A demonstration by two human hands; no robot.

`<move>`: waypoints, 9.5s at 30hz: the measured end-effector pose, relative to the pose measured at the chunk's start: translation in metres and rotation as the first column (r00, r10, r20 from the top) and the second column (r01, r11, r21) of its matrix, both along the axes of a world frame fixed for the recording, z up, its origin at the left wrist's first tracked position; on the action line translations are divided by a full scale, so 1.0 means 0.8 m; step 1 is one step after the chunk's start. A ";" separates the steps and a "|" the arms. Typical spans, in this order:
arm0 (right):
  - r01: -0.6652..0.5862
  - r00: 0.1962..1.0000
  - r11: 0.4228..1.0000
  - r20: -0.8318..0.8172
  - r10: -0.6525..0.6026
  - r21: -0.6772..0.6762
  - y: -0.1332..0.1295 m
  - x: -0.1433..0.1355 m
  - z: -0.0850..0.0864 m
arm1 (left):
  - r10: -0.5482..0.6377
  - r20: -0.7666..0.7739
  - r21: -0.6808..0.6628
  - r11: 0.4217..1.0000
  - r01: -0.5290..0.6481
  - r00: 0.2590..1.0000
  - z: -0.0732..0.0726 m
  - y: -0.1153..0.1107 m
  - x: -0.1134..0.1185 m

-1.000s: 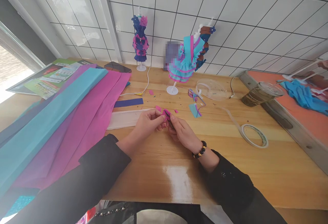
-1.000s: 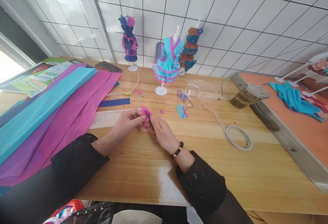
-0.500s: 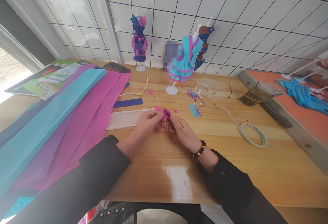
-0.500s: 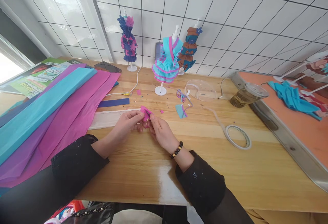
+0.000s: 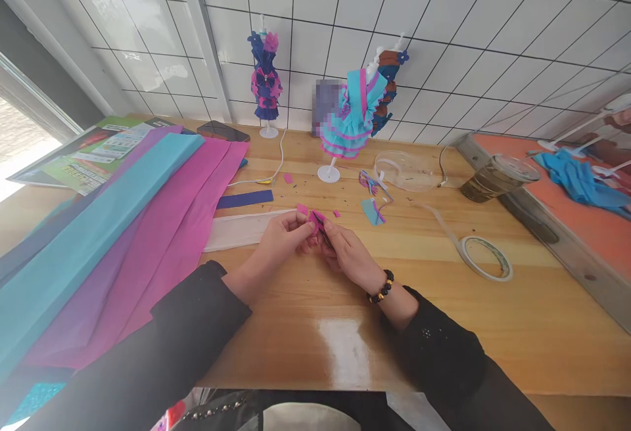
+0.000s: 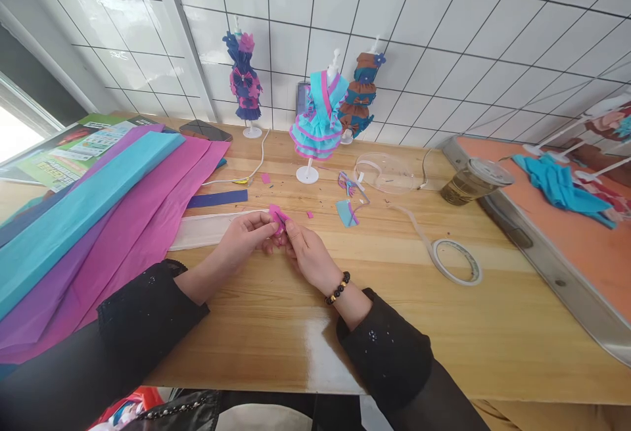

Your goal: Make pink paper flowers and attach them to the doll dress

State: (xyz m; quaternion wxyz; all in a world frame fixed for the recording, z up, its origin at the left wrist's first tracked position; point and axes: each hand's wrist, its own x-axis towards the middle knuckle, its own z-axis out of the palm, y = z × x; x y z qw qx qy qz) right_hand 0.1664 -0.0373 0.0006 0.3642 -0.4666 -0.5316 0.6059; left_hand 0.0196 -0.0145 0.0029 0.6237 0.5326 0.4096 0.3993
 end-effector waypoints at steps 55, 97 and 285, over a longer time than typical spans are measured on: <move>-0.009 0.999 1.000 0.039 0.009 0.005 -0.001 0.000 0.002 | -0.008 -0.012 0.008 1.000 0.008 1.000 -0.003 0.002 -0.004; 0.008 0.999 0.998 -0.048 -0.011 -0.062 0.000 0.000 0.001 | -0.043 -0.073 -0.064 0.997 0.038 0.996 -0.010 0.003 0.000; -0.088 0.985 0.990 0.154 0.071 0.108 -0.002 0.010 0.007 | -0.196 -0.113 0.106 0.972 0.208 0.974 0.003 0.017 -0.022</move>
